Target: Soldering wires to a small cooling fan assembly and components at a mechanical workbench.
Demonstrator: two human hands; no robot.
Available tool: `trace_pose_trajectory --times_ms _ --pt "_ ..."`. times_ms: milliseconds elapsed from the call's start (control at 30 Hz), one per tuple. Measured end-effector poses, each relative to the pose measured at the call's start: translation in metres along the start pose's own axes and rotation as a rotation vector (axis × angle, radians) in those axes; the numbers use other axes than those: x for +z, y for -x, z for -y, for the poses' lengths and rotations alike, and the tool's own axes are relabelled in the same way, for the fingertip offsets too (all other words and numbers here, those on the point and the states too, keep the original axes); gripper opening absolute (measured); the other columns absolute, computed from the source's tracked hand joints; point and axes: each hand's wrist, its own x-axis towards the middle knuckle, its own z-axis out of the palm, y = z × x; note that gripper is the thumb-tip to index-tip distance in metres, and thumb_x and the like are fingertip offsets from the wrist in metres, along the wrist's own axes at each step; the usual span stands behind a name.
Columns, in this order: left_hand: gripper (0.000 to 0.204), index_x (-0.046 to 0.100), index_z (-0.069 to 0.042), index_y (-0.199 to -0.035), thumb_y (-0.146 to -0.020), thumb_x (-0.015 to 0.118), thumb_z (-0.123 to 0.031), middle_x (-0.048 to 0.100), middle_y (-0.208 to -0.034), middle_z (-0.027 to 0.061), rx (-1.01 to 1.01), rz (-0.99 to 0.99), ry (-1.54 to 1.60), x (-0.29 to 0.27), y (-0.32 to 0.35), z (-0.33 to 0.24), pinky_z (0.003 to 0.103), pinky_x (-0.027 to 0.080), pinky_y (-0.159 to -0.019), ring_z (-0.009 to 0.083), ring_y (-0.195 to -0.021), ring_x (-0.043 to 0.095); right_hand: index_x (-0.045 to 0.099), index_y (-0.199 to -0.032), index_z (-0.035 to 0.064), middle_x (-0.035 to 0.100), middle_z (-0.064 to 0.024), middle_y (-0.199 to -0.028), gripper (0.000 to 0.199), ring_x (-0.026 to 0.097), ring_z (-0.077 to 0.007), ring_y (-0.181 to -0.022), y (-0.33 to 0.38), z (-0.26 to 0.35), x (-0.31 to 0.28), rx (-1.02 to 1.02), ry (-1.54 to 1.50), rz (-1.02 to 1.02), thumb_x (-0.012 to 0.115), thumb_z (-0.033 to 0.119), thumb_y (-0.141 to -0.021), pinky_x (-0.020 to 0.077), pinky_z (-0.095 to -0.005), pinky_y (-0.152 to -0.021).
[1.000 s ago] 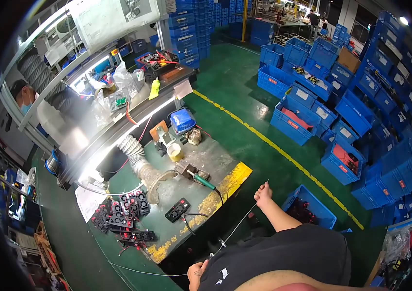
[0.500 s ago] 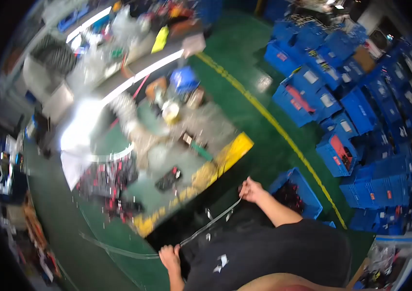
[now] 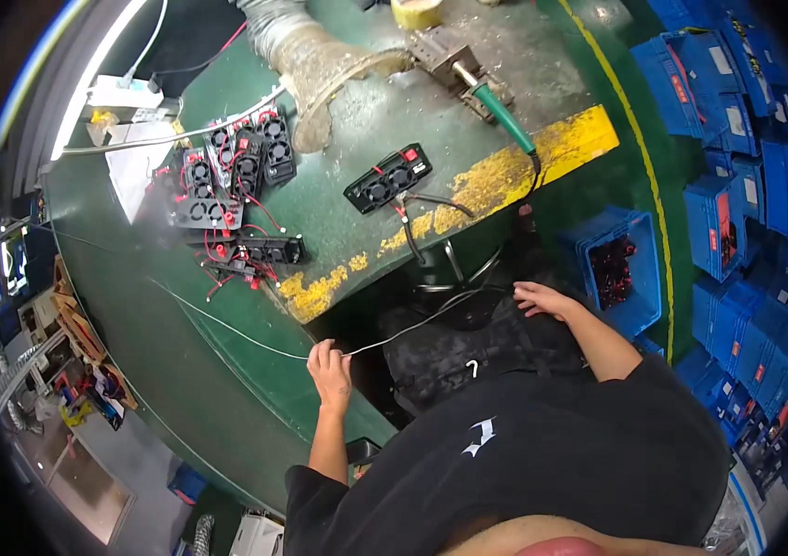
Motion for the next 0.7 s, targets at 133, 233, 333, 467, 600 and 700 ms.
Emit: trace_pose_trajectory --times_ms 133,233,333,467,600,700 --pt "0.027 0.058 -0.007 -0.093 -0.078 0.075 -0.022 0.055 -0.121 0.0089 -0.025 -0.034 -0.066 0.016 0.009 0.003 0.047 0.039 -0.097 0.0326 -0.12 0.049 0.055 -0.139 0.0092 0.059 -0.0144 -0.135 0.062 0.06 -0.0285 -0.115 -0.052 -0.022 0.033 0.024 0.651 0.013 0.065 0.046 -0.089 0.0491 -0.0396 -0.098" --pt "0.027 0.059 -0.009 -0.094 -0.077 0.073 -0.025 0.056 -0.12 0.0075 -0.039 -0.066 -0.123 0.024 0.009 0.007 0.046 0.038 -0.097 0.031 -0.121 0.049 0.053 -0.137 0.0053 0.055 -0.019 -0.134 0.064 0.053 -0.0346 -0.123 -0.079 -0.031 0.071 -0.086 1.028 0.075 0.071 0.035 -0.083 0.0444 -0.0471 -0.103" --pt "0.025 0.06 -0.009 -0.093 -0.076 0.071 -0.023 0.057 -0.118 0.0069 -0.047 -0.07 -0.144 0.028 0.008 0.006 0.045 0.038 -0.097 0.0303 -0.121 0.05 0.044 -0.133 -0.0002 0.043 -0.0228 -0.136 0.074 0.042 -0.0385 -0.129 -0.089 -0.028 0.107 -0.113 1.32 -0.278 0.076 0.034 -0.076 0.0422 -0.0488 -0.104" --pt "0.023 0.06 -0.01 -0.092 -0.073 0.067 -0.019 0.056 -0.118 0.0063 -0.059 -0.053 -0.119 0.033 0.006 0.008 0.045 0.037 -0.099 0.0296 -0.122 0.049 0.049 -0.13 0.0045 0.05 -0.0151 -0.122 0.067 0.048 -0.0326 -0.118 -0.107 -0.016 0.121 -0.298 1.459 -0.412 0.075 0.034 -0.076 0.0423 -0.0461 -0.1" --pt "0.023 0.061 -0.01 -0.092 -0.07 0.065 -0.016 0.056 -0.118 0.006 -0.073 -0.058 -0.15 0.027 0.009 0.008 0.045 0.037 -0.098 0.0294 -0.121 0.049 0.052 -0.128 0.0051 0.053 -0.0154 -0.129 0.061 0.049 -0.0344 -0.124 -0.136 0.004 0.116 -0.447 1.551 -0.182 0.069 0.045 -0.085 0.043 -0.0468 -0.101" --pt "0.024 0.062 -0.009 -0.091 -0.068 0.066 -0.015 0.057 -0.116 0.0064 -0.077 -0.067 -0.13 0.027 0.013 0.015 0.044 0.038 -0.096 0.0294 -0.12 0.051 0.055 -0.129 0.0053 0.059 -0.0185 -0.131 0.063 0.055 -0.0376 -0.122 -0.163 0.016 0.122 -0.099 1.33 0.09 0.065 0.052 -0.088 0.0453 -0.0445 -0.102"
